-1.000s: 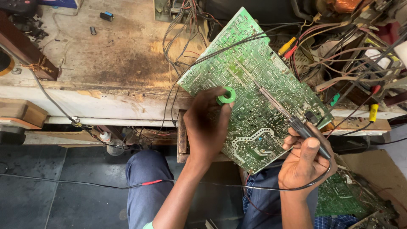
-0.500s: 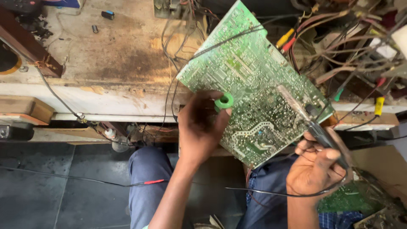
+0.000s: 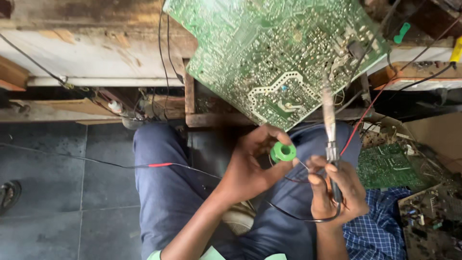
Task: The person sits at a cluttered repair workbench and solders a large green circuit board, holding a soldering iron in one hand and a spool of solder in the other, repeatedly touching the iron to points on the board while feeding solder.
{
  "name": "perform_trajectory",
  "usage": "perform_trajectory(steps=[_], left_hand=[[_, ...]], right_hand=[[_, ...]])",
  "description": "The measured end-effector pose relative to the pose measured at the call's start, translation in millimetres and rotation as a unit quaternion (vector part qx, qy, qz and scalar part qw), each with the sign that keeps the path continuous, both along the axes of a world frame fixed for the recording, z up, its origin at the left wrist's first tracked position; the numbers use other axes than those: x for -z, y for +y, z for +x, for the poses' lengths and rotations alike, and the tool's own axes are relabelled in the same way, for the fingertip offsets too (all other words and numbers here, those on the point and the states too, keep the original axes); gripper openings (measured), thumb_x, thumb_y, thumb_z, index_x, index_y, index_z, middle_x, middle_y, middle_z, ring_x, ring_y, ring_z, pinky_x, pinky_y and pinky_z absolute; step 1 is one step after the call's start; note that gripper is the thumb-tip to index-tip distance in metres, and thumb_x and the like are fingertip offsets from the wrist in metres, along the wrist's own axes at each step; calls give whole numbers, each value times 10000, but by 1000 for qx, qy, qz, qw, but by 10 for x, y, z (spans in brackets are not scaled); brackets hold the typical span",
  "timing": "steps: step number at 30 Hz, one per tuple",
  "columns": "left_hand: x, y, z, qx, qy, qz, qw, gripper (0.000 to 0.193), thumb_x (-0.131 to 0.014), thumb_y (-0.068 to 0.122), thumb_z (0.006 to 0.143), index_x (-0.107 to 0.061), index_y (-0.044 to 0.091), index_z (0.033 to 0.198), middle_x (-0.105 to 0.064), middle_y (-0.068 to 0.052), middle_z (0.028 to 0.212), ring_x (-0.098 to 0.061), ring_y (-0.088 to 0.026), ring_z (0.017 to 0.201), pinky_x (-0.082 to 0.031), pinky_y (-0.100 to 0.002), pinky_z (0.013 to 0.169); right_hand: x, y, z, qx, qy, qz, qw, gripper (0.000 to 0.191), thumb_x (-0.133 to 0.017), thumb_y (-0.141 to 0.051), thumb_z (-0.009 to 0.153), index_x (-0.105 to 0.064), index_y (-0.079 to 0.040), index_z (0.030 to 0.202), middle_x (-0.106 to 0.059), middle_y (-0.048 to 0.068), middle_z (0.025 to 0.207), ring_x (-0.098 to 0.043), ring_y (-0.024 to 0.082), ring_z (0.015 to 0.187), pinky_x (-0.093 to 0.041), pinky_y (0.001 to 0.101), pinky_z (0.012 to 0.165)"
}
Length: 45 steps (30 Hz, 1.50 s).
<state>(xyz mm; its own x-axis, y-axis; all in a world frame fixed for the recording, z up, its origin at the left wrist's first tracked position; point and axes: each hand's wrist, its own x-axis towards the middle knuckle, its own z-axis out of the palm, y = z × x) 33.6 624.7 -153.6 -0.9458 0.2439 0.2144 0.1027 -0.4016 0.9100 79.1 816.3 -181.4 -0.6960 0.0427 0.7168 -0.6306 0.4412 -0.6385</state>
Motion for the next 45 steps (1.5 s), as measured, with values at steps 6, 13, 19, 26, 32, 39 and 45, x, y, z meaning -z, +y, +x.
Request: perform_trajectory(steps=[6, 13, 19, 26, 32, 39, 45], left_hand=[[193, 121, 114, -16, 5, -46, 999, 289, -773, -12, 890, -602, 33, 1118, -652, -14, 1000, -615, -67, 898, -507, -224, 783], [236, 118, 140, -37, -16, -32, 999, 317, -776, 16, 892, -565, 45, 1127, -690, -19, 1023, -672, -68, 920, -502, -212, 744], [327, 78, 32, -109, -12, 53, 993, 314, -767, -80, 907, -573, 15, 1135, -663, -65, 1076, -673, -124, 1034, -572, -275, 918], [231, -83, -206, -290, 44, 12, 956, 317, -727, -109, 951, -513, 22, 1145, -621, -60, 1032, -630, -123, 972, -528, -264, 874], [92, -82, -334, -322, 31, 7, 946, 330, -728, -81, 944, -481, 26, 1134, -625, -34, 989, -628, -74, 899, -537, -212, 741], [36, -25, -407, -367, 93, -64, 923, 312, -738, -60, 953, -488, 15, 1123, -614, -51, 981, -627, -70, 897, -546, -216, 721], [10, -28, -427, -370, 117, -97, 916, 303, -736, -50, 957, -501, 17, 1136, -658, -65, 972, -674, -99, 874, -548, -235, 729]], right_hand=[[102, 79, 56, 50, -8, 10, 999, 212, -728, -62, 1043, -647, -54, 1239, -716, 183, 930, -724, 196, 783, -557, 245, 637], [176, 151, -29, 77, -3, 22, 997, 204, -735, -23, 1050, -662, -64, 1237, -723, 174, 927, -705, 182, 772, -507, 222, 633], [254, 214, -126, 13, 18, -68, 997, 246, -700, -142, 1106, -641, -26, 1315, -708, 196, 972, -709, 202, 797, -583, 283, 693], [244, 297, -372, -55, 13, -249, 967, 435, -703, -283, 1120, -550, 52, 1352, -689, 228, 1034, -722, 267, 818, -589, 328, 673], [275, 225, -403, -29, 9, -236, 971, 485, -733, -312, 1107, -588, 94, 1330, -697, 235, 1013, -701, 253, 825, -583, 317, 722], [269, 173, -370, -26, 6, -221, 975, 498, -740, -313, 1076, -612, 93, 1335, -698, 226, 996, -688, 241, 798, -581, 306, 709], [247, 151, -365, -21, -4, -212, 977, 488, -740, -309, 1078, -612, 102, 1307, -700, 226, 985, -680, 234, 789, -574, 298, 705]])
